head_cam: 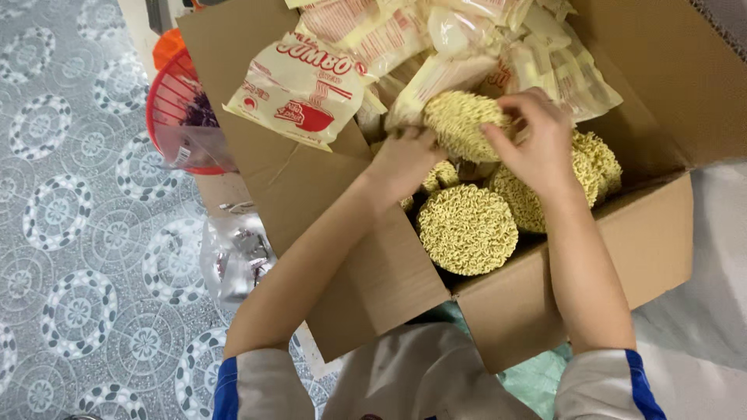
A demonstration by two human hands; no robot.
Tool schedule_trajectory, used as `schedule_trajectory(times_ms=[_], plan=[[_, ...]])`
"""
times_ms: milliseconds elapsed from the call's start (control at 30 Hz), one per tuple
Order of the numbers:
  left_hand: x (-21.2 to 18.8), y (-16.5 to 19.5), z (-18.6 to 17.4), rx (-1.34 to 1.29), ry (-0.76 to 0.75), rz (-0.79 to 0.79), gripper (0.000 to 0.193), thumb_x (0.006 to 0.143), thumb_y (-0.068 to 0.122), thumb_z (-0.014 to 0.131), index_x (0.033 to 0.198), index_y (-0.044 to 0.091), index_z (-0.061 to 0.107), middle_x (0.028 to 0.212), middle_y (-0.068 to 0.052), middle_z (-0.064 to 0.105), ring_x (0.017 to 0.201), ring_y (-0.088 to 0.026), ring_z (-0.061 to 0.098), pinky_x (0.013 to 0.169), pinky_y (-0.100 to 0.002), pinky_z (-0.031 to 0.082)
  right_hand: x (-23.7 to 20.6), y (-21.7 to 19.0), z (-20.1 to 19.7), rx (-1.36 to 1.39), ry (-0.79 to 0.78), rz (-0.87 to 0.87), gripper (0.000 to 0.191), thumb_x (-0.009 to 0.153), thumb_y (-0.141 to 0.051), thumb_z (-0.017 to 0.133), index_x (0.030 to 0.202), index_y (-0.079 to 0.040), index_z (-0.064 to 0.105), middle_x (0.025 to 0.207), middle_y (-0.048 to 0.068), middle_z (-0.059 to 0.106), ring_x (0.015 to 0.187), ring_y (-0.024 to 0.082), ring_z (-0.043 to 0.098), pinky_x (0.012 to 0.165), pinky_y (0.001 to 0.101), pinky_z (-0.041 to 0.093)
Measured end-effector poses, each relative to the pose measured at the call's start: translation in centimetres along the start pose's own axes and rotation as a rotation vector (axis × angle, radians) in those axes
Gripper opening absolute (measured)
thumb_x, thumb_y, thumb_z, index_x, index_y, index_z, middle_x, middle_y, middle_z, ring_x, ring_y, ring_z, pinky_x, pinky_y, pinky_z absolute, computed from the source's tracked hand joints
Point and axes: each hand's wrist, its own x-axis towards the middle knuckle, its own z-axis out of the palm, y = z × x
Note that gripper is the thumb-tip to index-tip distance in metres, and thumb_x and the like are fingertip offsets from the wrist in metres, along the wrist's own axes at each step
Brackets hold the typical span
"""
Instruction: The person unpacks instant noodle blocks from a cardboard box, removes seasoning packets, and places them into a green plastic bag. The person repeatedly picks up noodle blocks, tears open their wrappers, and discards the wrappers while collecting the seasoning packets.
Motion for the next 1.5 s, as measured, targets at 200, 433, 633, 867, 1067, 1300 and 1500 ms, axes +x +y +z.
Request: schedule_trajectory(times_ms=[200,433,633,867,1067,1300,1500], plan=[[-0.8,-1.7,-0.2,-0.326,-0.116,-0.019,0.057,0.077,0.043,0.083,0.127,0.02,0.067,0.135,-0.018,0.052,0.13,-0.043,0.046,0.1,-0.055,0.045,0.0,-1.2,2.9,-0.221,-0.178,-0.063,0.034,0.091,-0.025,0.086,0.104,0.003,0.073,0.095,0.016,0.074,0.076,0.022,0.073,0.065,0.033,0.06],[-0.3,-0.3,0.4,-0.208,0.142,-0.26,0.073,0.083,0.058,0.074,0.129,0.003,0.061,0.134,-0.017,0.056,0.122,-0.038,0.06,0.09,-0.048,0.057,0.7,-2.9,4.4,-0.183,-0.27,0.212,0.046,0.092,-0.039,0.08,0.102,0.005,0.071,0.089,0.02,0.075,0.077,0.03,0.074,0.071,0.0402,0.059],[-0.6,1.2,-1.8,-0.086,-0.081,-0.385,0.106,0.066,0.074,0.082,0.132,-0.004,0.053,0.125,-0.018,0.056,0.104,-0.037,0.066,0.095,-0.054,0.05,0.5,-2.6,4.7,-0.159,-0.516,0.48,0.043,0.098,-0.04,0.063,0.108,0.001,0.071,0.087,0.023,0.073,0.076,0.035,0.073,0.071,0.0456,0.057],[-0.4,0.6,-2.0,-0.219,-0.032,-0.36,0.103,0.063,0.053,0.089,0.136,-0.005,0.047,0.126,-0.021,0.056,0.1,-0.039,0.067,0.081,-0.046,0.059,1.0,-1.2,6.0,-0.131,-0.546,0.551,0.055,0.111,-0.042,0.044,0.094,0.004,0.069,0.077,0.021,0.069,0.07,0.034,0.069,0.07,0.0484,0.056],[-0.6,-0.7,-0.3,-0.419,0.222,-0.236,0.071,0.075,0.036,0.082,0.126,-0.004,0.052,0.122,-0.026,0.058,0.106,-0.042,0.066,0.086,-0.047,0.057,0.5,-1.7,5.9,-0.054,-0.659,0.554,0.056,0.11,-0.045,0.046,0.093,0.003,0.071,0.074,0.023,0.07,0.067,0.032,0.067,0.073,0.0482,0.054],[-0.3,-0.5,0.7,-0.441,0.155,-0.36,0.047,0.1,0.035,0.063,0.134,0.002,0.054,0.129,-0.023,0.06,0.113,-0.039,0.067,0.093,-0.047,0.057,1.1,-1.8,4.1,0.071,-0.802,0.591,0.061,0.098,-0.047,0.06,0.138,-0.001,0.05,0.129,0.017,0.064,0.085,0.025,0.075,0.087,0.0432,0.052],[-0.1,0.4,0.9,-0.089,0.331,-0.195,0.074,0.087,0.057,0.066,0.142,0.013,0.043,0.137,-0.023,0.056,0.112,-0.047,0.063,0.078,-0.056,0.058,0.9,-0.5,4.3,-0.132,-1.051,0.643,0.056,0.104,-0.042,0.057,0.135,0.004,0.064,0.13,0.027,0.075,0.116,0.035,0.07,0.101,0.0512,0.055]])
